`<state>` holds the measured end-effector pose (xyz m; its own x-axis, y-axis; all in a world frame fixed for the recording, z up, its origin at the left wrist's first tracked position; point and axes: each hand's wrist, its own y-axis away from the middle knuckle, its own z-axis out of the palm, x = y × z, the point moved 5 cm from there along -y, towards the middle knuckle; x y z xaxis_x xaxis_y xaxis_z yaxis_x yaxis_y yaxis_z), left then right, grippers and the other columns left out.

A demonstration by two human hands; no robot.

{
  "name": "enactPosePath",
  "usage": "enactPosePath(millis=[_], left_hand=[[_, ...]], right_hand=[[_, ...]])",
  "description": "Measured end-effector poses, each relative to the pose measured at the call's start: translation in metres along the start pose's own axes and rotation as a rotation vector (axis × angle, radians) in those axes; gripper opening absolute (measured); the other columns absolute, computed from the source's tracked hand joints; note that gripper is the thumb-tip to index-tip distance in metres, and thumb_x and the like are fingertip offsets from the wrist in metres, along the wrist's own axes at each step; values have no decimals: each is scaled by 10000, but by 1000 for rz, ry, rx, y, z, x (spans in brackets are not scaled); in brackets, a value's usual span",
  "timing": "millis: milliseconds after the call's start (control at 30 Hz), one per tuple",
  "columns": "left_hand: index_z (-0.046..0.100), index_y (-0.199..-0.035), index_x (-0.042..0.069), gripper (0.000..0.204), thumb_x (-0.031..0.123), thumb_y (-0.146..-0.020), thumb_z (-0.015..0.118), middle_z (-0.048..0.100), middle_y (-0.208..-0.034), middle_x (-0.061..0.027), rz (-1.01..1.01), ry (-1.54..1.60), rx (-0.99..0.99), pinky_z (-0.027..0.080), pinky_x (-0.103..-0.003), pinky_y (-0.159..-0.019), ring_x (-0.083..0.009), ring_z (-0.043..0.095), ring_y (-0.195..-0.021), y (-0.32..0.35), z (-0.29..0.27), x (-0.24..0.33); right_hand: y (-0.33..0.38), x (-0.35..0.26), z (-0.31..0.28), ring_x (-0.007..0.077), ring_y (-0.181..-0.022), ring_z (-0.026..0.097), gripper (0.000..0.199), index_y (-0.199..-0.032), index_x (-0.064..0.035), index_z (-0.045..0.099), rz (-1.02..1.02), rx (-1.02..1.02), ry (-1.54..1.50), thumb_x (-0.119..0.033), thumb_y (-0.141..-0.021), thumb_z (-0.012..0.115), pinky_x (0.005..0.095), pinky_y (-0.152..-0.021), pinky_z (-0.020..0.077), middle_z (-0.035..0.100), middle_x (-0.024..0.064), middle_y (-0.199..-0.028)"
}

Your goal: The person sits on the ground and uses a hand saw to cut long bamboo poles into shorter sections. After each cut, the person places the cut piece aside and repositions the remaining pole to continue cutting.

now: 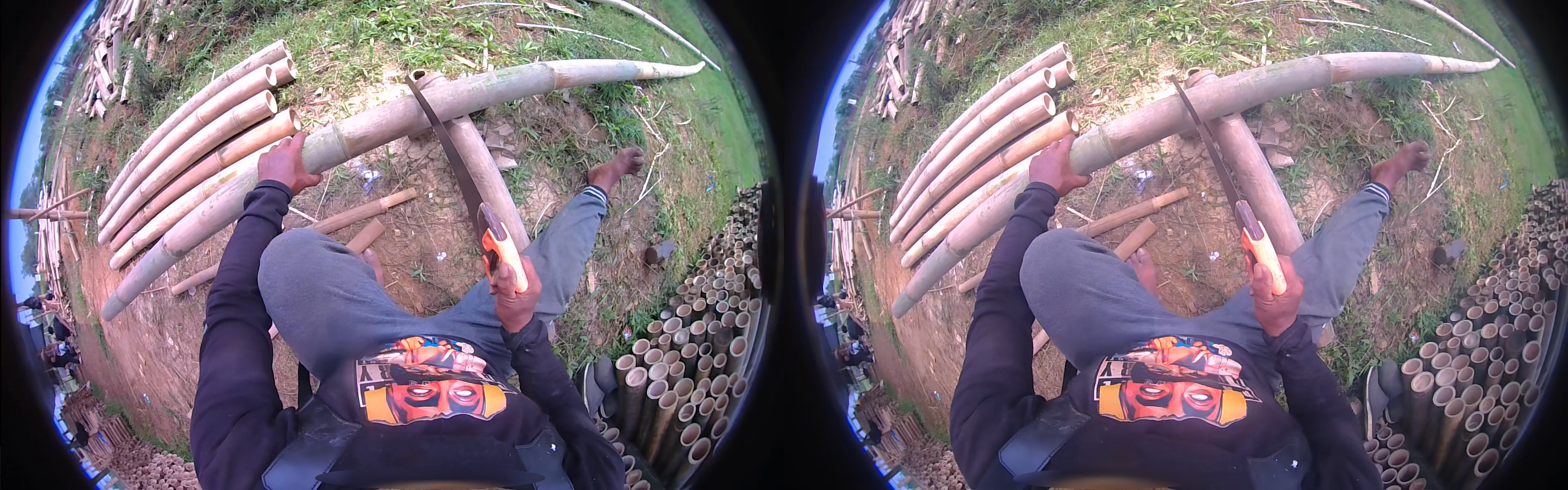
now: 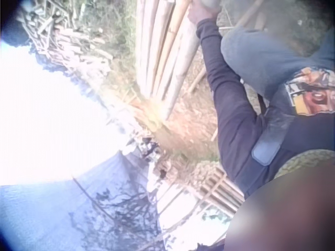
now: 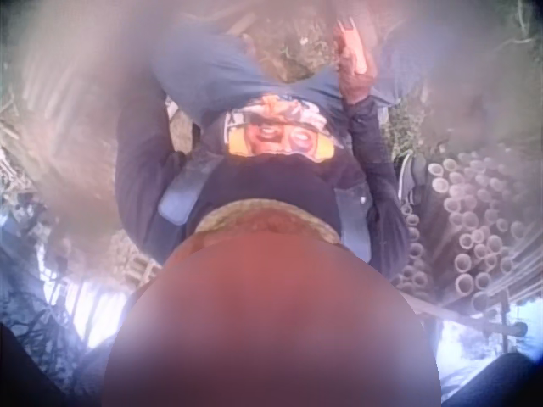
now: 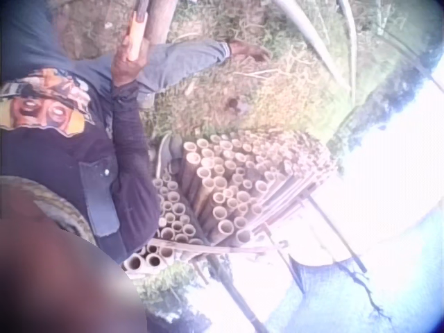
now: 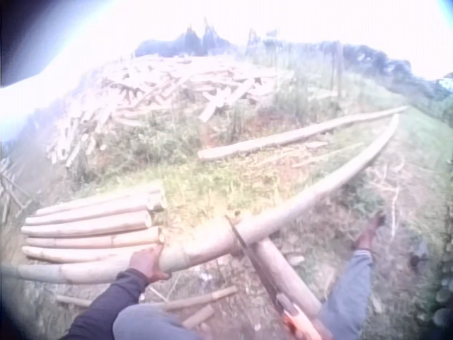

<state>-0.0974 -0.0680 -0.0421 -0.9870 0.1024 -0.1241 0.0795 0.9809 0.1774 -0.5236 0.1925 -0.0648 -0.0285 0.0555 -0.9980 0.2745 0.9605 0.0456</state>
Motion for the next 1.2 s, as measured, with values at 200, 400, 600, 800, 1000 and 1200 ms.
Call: enactPosePath(millis=[200,400,600,800,1000,1200], left_hand=[[537,-1469,135,976,494,-660,946,695,-1301,-160,-22,8,-33,564,-484,-990,-344,699,-1197,-2,0,0],[508,-1499,136,1006,500,-672,951,690,-1319,-159,-37,-10,-43,559,-482,-1012,-343,686,-1234,4,-10,5],[504,-1503,138,1017,511,-671,953,683,-1334,-159,-43,-4,-63,548,-481,-1039,-341,673,-1263,3,-7,4],[520,-1497,156,997,506,-668,949,691,-1326,-157,-27,25,-23,554,-477,-1025,-330,683,-1251,6,-6,1],[513,-1526,163,1025,520,-664,938,713,-1271,-151,7,-6,14,566,-484,-971,-333,710,-1183,2,1,-1],[524,-1498,139,1007,507,-661,947,695,-1292,-160,-13,7,-7,555,-475,-1013,-339,698,-1201,0,0,-1]], right_hand=[[-72,-21,52,39,-640,568,309,-1166,26,685,-94,-37,-176,-274,-1095,671,223,-585,469,674,-2,-819],[-219,-25,126,50,-642,594,279,-1141,-10,633,-168,-124,-70,-268,-1073,717,219,-554,489,655,0,-833],[-184,-39,127,96,-807,638,322,-1272,27,637,-153,-207,-171,-181,-1048,737,288,-710,551,698,89,-1079],[-201,-58,122,58,-751,611,340,-1123,37,682,-247,5,139,-289,-1055,746,265,-650,516,689,7,-877],[-5,-62,0,98,-826,685,253,-1223,48,661,-175,-16,115,-123,-1046,718,263,-742,540,732,66,-936],[-97,-53,67,39,-733,568,242,-1166,37,664,-50,-24,5,-163,-1052,737,225,-644,470,693,-1,-860]])
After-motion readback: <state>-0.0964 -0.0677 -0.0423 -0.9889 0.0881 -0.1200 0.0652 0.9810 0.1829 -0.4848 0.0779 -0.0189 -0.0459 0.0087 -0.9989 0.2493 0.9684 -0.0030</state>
